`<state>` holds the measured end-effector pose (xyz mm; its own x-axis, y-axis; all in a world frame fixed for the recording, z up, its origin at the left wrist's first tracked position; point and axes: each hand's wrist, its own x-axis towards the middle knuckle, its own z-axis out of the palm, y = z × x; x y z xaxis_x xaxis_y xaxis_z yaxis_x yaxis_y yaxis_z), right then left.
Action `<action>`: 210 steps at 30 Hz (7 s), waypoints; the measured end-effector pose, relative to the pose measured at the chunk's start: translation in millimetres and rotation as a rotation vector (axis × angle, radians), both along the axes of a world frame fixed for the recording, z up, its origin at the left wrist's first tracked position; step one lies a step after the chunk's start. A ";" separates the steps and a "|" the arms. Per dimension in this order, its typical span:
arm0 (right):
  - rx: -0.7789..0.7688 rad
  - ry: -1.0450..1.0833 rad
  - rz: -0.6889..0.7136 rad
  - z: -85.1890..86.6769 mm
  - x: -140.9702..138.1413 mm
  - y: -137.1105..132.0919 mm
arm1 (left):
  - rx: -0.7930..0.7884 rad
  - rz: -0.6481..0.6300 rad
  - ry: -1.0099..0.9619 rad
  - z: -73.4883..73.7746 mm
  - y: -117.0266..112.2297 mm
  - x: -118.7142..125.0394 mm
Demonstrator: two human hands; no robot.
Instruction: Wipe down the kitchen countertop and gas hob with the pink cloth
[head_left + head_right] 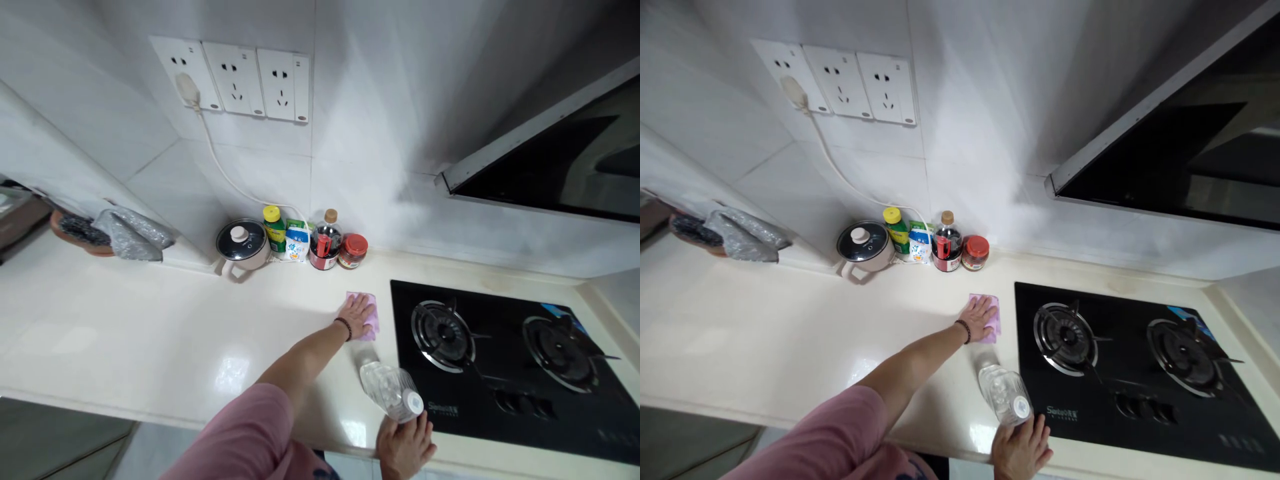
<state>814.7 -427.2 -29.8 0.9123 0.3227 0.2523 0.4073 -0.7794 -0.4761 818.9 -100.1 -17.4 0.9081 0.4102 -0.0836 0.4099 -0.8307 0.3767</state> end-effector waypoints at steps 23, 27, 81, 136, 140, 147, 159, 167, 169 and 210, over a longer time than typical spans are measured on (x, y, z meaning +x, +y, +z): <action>-0.060 -0.164 -0.026 -20.2 -0.1 4.6 | 0.287 0.980 0.207 19.2 120.6 -232.6; -0.078 -0.149 -0.049 -23.3 -0.4 6.5 | 0.331 0.839 0.208 9.2 70.5 -225.4; -0.194 -0.084 -0.078 -17.3 -3.6 9.1 | 0.210 0.006 0.166 10.6 -52.1 -119.6; -0.177 -0.051 -0.055 -2.2 -10.5 11.6 | 0.199 0.064 0.265 28.1 21.9 93.8; -0.176 -0.078 -0.055 -5.7 -9.8 11.1 | 0.223 -0.093 0.268 23.3 0.0 65.5; -0.177 -0.097 -0.059 -13.0 -8.1 9.1 | 0.202 -0.367 0.162 16.2 -21.0 11.0; -0.167 -0.090 -0.075 -14.6 -4.5 9.0 | 0.256 0.010 0.201 23.2 31.3 -124.3; -0.106 -0.087 -0.093 -21.7 -1.8 9.0 | 0.306 0.315 0.245 22.1 59.1 -254.6; -0.095 -0.087 -0.091 -24.1 0.0 8.8 | 0.314 0.398 0.260 21.0 57.4 -290.1; -0.015 -0.157 -0.067 -26.9 3.8 6.3 | 0.120 0.245 0.215 30.7 76.4 -184.6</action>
<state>818.5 -420.9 -56.7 0.8817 0.2672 0.3888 0.4226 -0.8137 -0.3991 634.2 -23.7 13.3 0.7483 0.6325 -0.2000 0.6621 -0.7310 0.1654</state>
